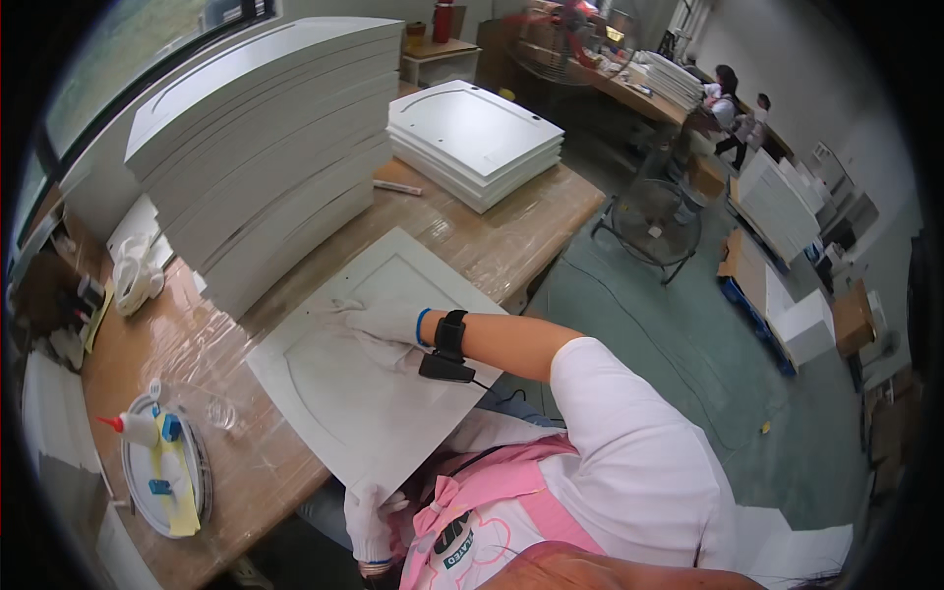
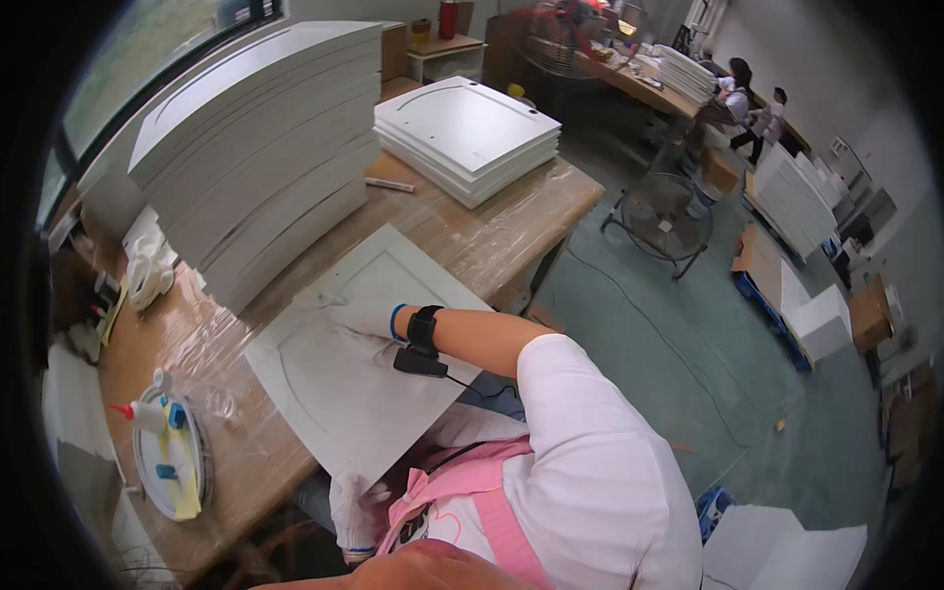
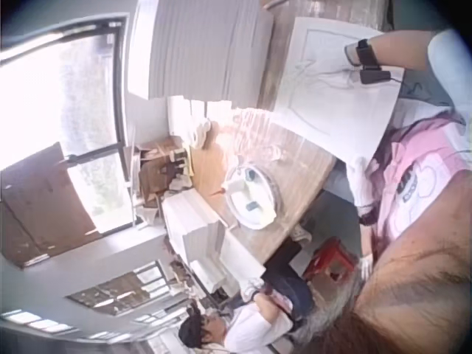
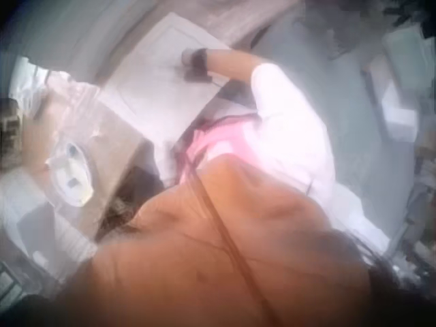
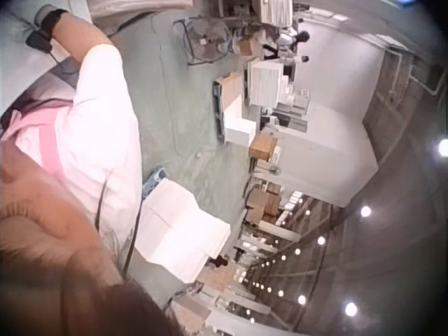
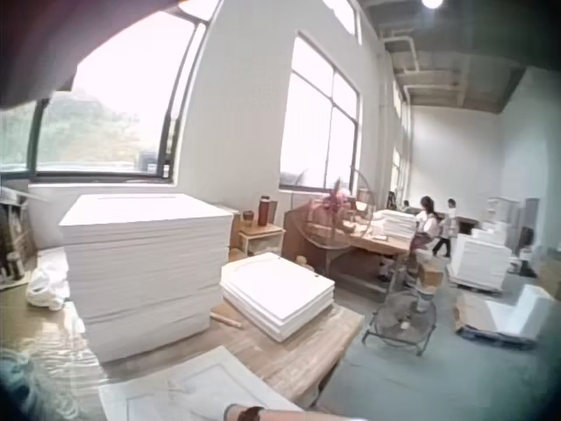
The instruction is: Cleaning and inspecting white furniture door panels at a factory workbench using cloths, sponges, and scrapers.
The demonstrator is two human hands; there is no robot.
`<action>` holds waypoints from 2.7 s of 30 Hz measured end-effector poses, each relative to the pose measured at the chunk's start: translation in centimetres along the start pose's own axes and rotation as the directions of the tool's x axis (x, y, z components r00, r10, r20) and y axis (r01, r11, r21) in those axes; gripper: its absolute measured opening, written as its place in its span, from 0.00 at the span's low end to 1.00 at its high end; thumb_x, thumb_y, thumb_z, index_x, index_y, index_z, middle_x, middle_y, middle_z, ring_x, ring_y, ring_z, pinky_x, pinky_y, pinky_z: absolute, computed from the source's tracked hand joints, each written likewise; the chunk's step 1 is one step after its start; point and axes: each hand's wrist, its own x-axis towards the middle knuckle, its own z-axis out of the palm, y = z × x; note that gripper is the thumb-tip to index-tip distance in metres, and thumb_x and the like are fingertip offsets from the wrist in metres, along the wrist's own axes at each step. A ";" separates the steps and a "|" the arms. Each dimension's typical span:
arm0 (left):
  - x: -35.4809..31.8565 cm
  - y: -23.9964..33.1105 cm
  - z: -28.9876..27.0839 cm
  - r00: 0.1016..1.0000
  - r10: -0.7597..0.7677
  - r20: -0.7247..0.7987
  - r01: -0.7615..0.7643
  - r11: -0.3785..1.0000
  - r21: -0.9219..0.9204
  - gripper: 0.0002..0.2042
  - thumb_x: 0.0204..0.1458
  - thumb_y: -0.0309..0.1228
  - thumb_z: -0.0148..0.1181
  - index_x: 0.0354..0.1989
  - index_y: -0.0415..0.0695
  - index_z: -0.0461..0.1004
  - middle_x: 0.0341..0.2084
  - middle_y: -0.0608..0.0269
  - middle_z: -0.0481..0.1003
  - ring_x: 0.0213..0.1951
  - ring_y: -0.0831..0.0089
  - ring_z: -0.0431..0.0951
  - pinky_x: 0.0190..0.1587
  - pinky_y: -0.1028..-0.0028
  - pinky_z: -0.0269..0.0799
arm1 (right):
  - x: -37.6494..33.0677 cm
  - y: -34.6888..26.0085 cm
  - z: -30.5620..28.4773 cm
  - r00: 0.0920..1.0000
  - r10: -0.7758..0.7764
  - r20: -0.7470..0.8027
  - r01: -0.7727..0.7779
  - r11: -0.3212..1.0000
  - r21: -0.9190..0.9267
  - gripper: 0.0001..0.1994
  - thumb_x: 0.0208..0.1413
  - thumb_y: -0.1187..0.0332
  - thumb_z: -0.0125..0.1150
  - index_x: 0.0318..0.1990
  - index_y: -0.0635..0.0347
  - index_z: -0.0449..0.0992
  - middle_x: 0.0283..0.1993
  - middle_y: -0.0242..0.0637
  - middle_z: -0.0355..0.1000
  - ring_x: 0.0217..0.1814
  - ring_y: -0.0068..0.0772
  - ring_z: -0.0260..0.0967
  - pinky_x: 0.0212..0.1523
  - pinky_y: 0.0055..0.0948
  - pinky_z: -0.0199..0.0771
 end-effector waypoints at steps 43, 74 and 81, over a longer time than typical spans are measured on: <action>-1.5 3.4 1.6 0.958 -0.259 0.123 0.225 0.945 0.235 0.16 0.62 0.43 0.52 0.46 0.41 0.69 0.16 0.69 0.70 0.16 0.83 0.67 0.18 0.81 0.66 | 3.5 -7.0 13.9 0.785 -0.554 0.277 0.594 0.545 -0.591 0.09 0.60 0.63 0.53 0.42 0.50 0.78 0.44 0.42 0.74 0.46 0.47 0.73 0.46 0.42 0.75; -3.1 2.3 3.3 0.986 -0.152 -0.063 0.161 0.970 0.182 0.13 0.62 0.42 0.51 0.44 0.45 0.70 0.16 0.72 0.69 0.14 0.84 0.66 0.16 0.82 0.63 | 8.9 -9.2 13.8 0.816 -0.562 0.136 0.467 0.500 -0.729 0.14 0.58 0.55 0.58 0.42 0.55 0.76 0.46 0.43 0.72 0.49 0.48 0.72 0.48 0.43 0.74; -7.0 5.2 4.4 0.952 -0.231 -0.201 0.306 0.694 0.652 0.23 0.57 0.51 0.54 0.46 0.43 0.75 0.24 0.67 0.76 0.24 0.77 0.75 0.28 0.74 0.71 | 7.7 -9.3 13.1 0.832 -0.532 0.156 0.459 0.504 -0.732 0.16 0.60 0.54 0.57 0.45 0.55 0.75 0.50 0.43 0.70 0.52 0.49 0.70 0.51 0.44 0.74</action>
